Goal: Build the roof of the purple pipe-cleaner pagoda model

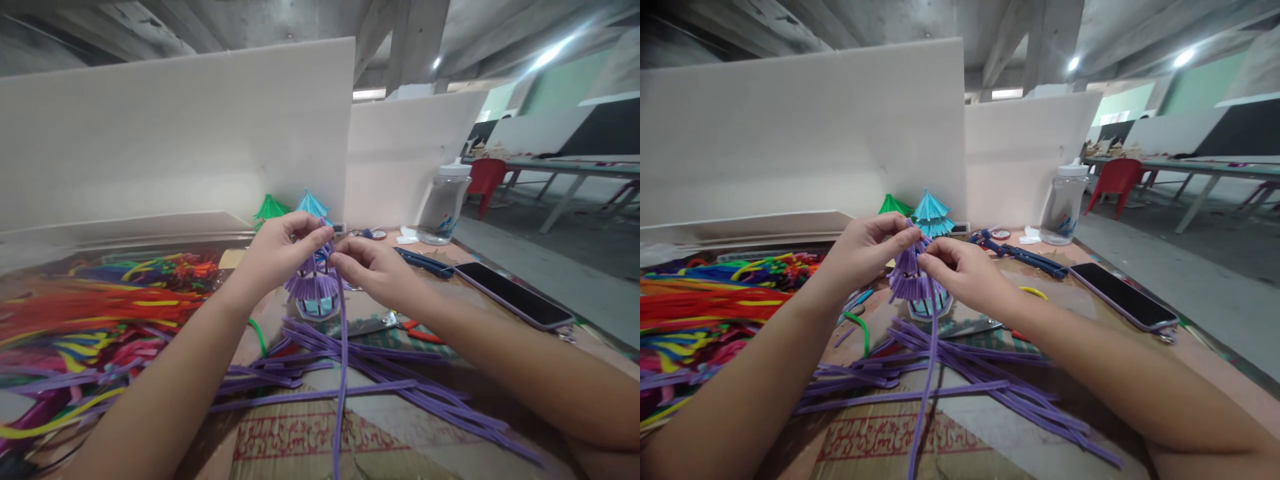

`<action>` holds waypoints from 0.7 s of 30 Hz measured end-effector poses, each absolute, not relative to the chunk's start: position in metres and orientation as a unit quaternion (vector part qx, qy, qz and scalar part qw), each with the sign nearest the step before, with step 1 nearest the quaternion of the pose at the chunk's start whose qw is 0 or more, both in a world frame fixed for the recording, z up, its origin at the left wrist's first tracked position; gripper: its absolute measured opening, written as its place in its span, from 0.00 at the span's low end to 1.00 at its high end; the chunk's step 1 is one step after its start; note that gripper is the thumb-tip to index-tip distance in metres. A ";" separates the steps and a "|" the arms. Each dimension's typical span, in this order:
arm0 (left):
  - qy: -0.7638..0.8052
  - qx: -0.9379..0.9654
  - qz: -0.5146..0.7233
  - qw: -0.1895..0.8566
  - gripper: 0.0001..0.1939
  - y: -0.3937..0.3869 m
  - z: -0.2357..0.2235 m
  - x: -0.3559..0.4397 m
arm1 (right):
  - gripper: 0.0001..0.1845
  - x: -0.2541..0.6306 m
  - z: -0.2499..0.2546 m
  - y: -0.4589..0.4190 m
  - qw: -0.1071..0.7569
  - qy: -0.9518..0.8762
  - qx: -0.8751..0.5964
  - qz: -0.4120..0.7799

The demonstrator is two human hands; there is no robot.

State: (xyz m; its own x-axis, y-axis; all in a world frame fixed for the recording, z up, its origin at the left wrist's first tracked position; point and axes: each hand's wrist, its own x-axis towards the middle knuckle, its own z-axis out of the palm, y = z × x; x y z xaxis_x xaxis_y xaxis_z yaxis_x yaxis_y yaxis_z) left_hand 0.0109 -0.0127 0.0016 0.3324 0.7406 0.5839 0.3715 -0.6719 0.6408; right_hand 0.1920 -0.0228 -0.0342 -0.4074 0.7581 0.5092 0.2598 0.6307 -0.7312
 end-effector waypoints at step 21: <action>0.387 0.786 0.461 0.144 0.12 0.023 -0.013 -0.006 | 0.20 0.194 -0.039 -0.027 0.329 -0.857 -0.392 -0.063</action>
State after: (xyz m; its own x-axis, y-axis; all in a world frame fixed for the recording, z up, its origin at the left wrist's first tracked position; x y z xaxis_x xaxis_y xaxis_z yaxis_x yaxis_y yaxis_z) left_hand -0.0064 0.0225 -0.0133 0.2758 0.7402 0.6132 0.4747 -0.6596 0.5827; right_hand 0.1945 -0.0267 -0.0390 -0.4764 0.6307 0.6125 0.7134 0.6845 -0.1499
